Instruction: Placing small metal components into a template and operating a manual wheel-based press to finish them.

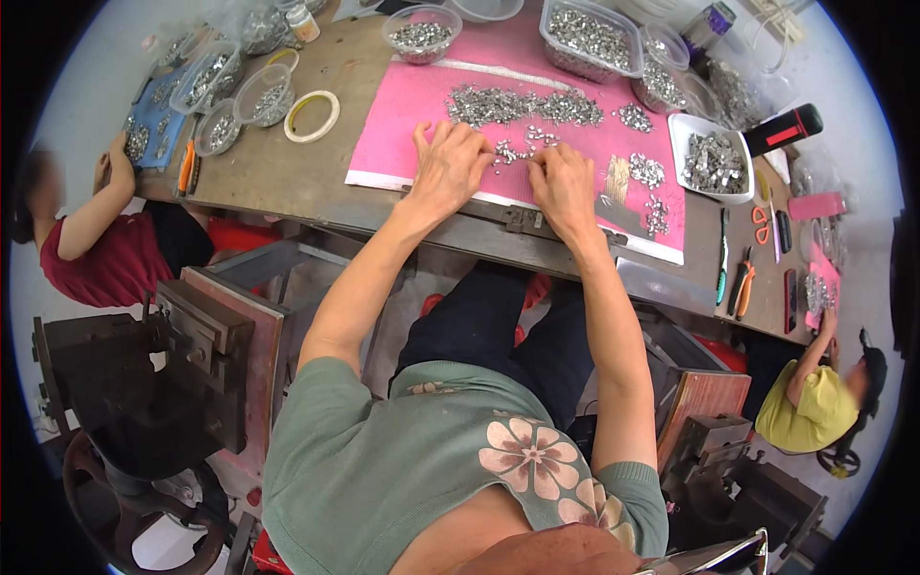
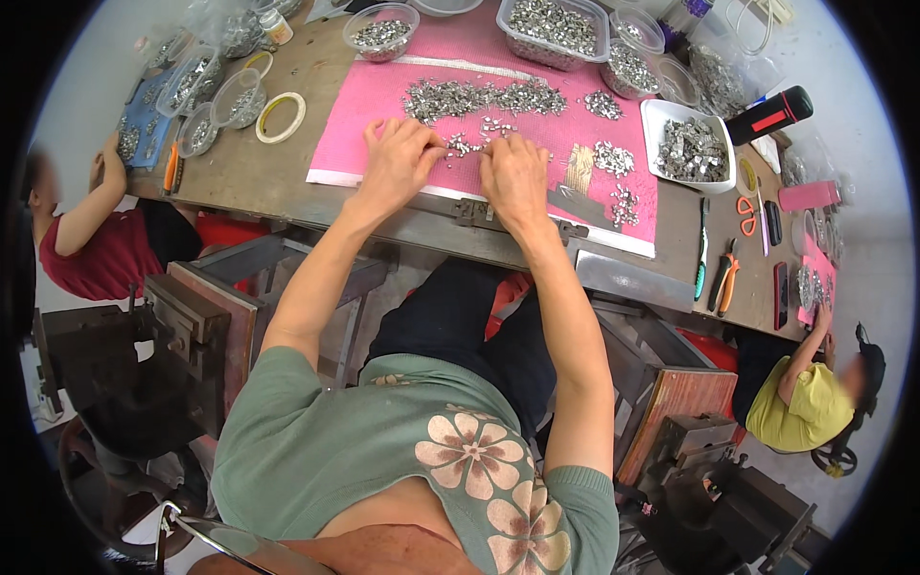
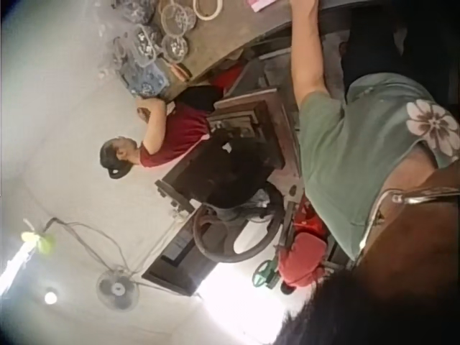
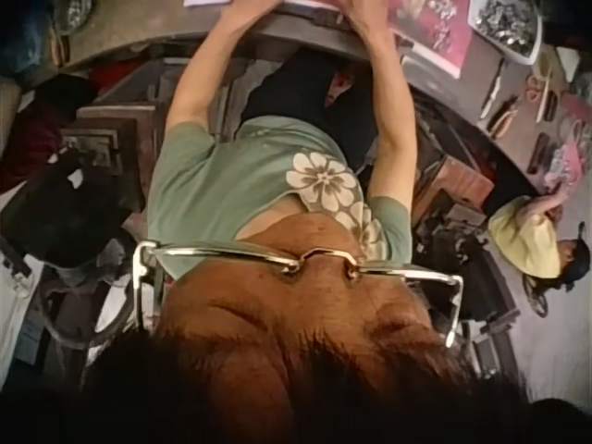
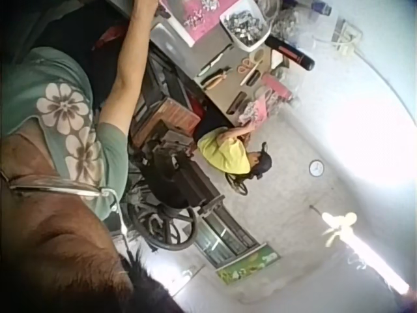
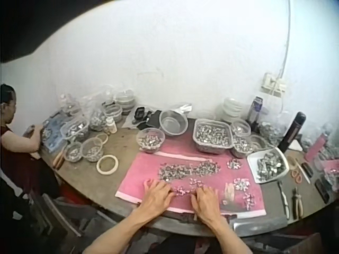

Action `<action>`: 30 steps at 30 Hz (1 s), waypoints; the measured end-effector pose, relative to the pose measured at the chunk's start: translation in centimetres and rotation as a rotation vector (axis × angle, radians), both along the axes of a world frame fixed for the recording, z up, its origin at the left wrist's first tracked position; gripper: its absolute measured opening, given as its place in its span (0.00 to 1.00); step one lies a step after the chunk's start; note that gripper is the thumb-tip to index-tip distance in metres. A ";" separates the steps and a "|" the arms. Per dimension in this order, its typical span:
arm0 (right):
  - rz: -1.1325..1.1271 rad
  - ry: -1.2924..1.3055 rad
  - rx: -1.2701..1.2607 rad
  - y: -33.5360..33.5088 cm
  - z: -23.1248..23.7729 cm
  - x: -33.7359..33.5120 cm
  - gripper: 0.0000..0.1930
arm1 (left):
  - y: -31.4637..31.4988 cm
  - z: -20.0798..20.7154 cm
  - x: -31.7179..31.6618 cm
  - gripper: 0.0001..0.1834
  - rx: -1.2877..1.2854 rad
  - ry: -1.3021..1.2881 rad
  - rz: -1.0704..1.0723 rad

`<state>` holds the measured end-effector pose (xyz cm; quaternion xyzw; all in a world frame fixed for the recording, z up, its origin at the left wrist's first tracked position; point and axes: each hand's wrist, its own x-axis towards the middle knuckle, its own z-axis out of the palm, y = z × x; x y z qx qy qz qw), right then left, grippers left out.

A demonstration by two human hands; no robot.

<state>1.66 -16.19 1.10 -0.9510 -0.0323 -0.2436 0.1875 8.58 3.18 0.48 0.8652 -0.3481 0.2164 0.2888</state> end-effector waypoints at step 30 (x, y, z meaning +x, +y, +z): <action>0.207 -0.017 0.126 -2.5 1.4 -8.0 0.07 | -4.7 0.1 -0.1 0.05 -0.091 -0.024 -0.127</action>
